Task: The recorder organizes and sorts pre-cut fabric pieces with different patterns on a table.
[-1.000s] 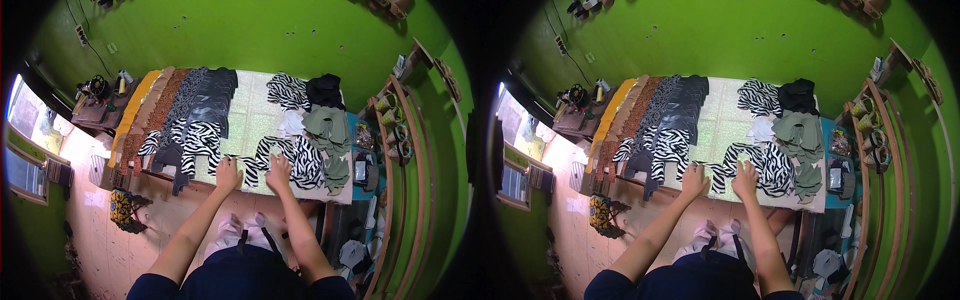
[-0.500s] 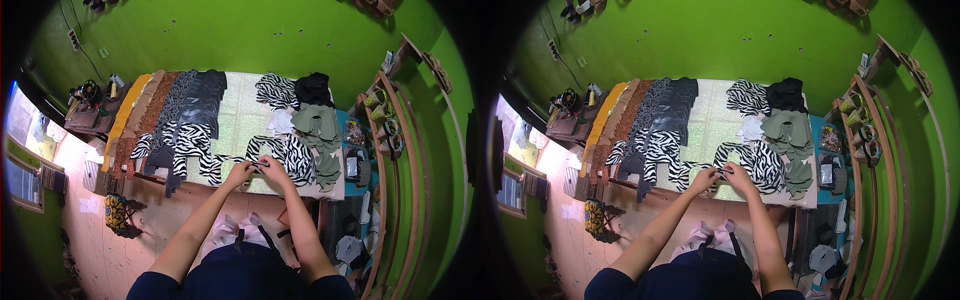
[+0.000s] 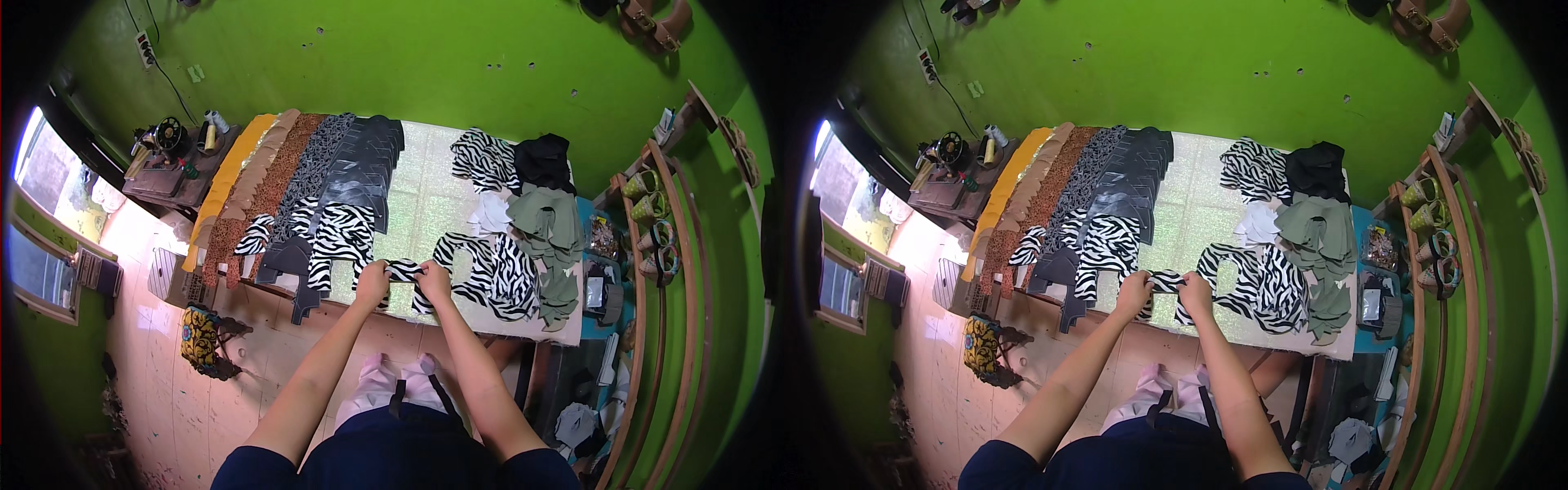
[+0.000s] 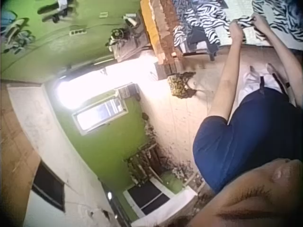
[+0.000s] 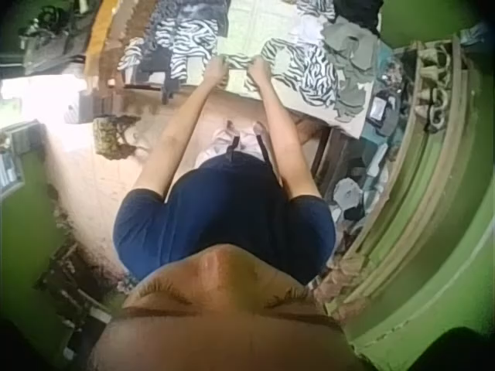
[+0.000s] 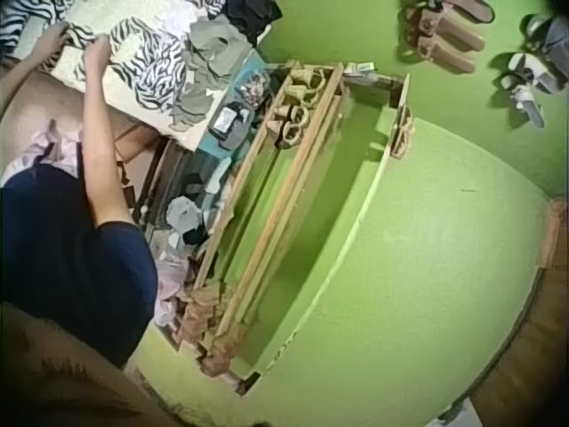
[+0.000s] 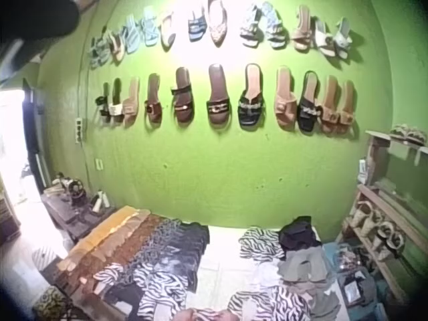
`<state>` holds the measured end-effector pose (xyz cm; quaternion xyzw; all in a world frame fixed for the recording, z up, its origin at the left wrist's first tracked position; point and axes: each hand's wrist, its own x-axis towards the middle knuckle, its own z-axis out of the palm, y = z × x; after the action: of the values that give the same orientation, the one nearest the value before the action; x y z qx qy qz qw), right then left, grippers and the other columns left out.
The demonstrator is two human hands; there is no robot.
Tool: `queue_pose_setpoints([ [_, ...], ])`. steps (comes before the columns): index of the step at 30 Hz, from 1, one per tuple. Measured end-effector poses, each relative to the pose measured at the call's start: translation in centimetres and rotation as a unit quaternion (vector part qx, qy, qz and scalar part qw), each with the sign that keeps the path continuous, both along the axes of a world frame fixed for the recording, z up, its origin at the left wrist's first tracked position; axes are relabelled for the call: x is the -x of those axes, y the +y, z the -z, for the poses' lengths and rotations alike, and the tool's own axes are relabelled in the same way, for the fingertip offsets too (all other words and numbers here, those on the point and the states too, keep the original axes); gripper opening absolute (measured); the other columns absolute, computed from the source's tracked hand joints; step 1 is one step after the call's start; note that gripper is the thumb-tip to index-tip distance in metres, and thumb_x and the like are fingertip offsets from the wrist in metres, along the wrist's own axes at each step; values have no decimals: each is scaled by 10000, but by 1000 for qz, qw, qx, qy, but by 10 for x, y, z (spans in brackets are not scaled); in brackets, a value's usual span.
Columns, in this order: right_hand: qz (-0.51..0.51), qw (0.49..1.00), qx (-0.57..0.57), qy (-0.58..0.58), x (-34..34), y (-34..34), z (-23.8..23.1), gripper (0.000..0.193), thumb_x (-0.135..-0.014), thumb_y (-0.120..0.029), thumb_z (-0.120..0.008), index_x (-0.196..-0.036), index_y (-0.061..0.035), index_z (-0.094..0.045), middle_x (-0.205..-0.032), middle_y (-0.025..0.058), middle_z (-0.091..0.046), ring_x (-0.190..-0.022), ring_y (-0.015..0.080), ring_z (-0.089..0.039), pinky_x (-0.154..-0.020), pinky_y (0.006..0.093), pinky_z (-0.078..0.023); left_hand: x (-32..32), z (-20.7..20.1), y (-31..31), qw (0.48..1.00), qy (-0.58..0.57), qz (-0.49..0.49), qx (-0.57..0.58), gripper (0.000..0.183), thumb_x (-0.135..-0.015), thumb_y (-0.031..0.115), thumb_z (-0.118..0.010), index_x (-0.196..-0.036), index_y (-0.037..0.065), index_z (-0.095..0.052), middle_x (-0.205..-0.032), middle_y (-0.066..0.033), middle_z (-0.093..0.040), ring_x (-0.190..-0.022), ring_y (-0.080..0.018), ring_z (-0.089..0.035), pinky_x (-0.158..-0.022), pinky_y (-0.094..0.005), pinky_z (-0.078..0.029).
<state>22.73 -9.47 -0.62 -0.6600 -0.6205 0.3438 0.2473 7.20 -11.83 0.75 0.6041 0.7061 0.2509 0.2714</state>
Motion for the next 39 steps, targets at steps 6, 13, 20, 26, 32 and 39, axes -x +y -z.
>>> queue_pose_setpoints([
  [6, 13, 993, -3, -118, 12, -1, 2, 297, -668, -113, -709, -930, -28, -596, -865, 129, -621, -811, 278, -605, -721, 366, -477, -1, 16, 7, 995, 92, 37, -15, 120, -766, 83, -569, -840, -10, -552, -864, -188, -551, -814, -347, -556, -714, -406, -457],
  [13, -66, 969, -44, -235, 14, 6, -10, 464, -660, -153, -718, -1073, -57, -531, -1061, 121, -525, -1025, 297, -469, -821, 394, -418, 4, 19, 16, 955, 239, 107, -141, 240, -677, 57, -582, -912, 39, -539, -923, -117, -517, -876, -266, -508, -726, -343, -434],
  [20, -141, 944, 70, -290, 10, 25, -14, 359, -660, -254, -727, -960, -84, -624, -1046, 105, -535, -1030, 289, -458, -861, 415, -376, 8, 15, 31, 931, 306, 192, -50, 176, -658, 92, -596, -831, 61, -585, -895, -99, -532, -892, -255, -486, -745, -364, -382],
  [26, -150, 977, 125, -84, -30, 38, -28, 291, -645, -195, -739, -859, -39, -617, -815, 104, -622, -689, 215, -583, -636, 313, -458, 15, -16, 28, 968, 107, 221, -44, 214, -720, 151, -634, -892, 43, -566, -801, -146, -569, -786, -311, -560, -700, -407, -436],
  [32, -84, 952, 195, 220, -11, 52, -58, 374, -716, -24, -679, -1046, 17, -510, -642, 28, -563, -563, 93, -537, -505, 223, -422, 47, -66, 29, 989, -136, 64, -12, 379, -765, 142, -630, -1099, 55, -472, -825, -191, -594, -733, -305, -601, -657, -364, -460],
  [39, -64, 986, 88, 130, 84, 33, -20, 344, -674, -77, -714, -989, -55, -575, -677, 36, -551, -629, 134, -537, -582, 276, -435, 122, -27, 18, 997, -39, -35, -50, 428, -742, 124, -653, -1101, 18, -447, -864, -228, -613, -839, -372, -596, -715, -402, -463],
])
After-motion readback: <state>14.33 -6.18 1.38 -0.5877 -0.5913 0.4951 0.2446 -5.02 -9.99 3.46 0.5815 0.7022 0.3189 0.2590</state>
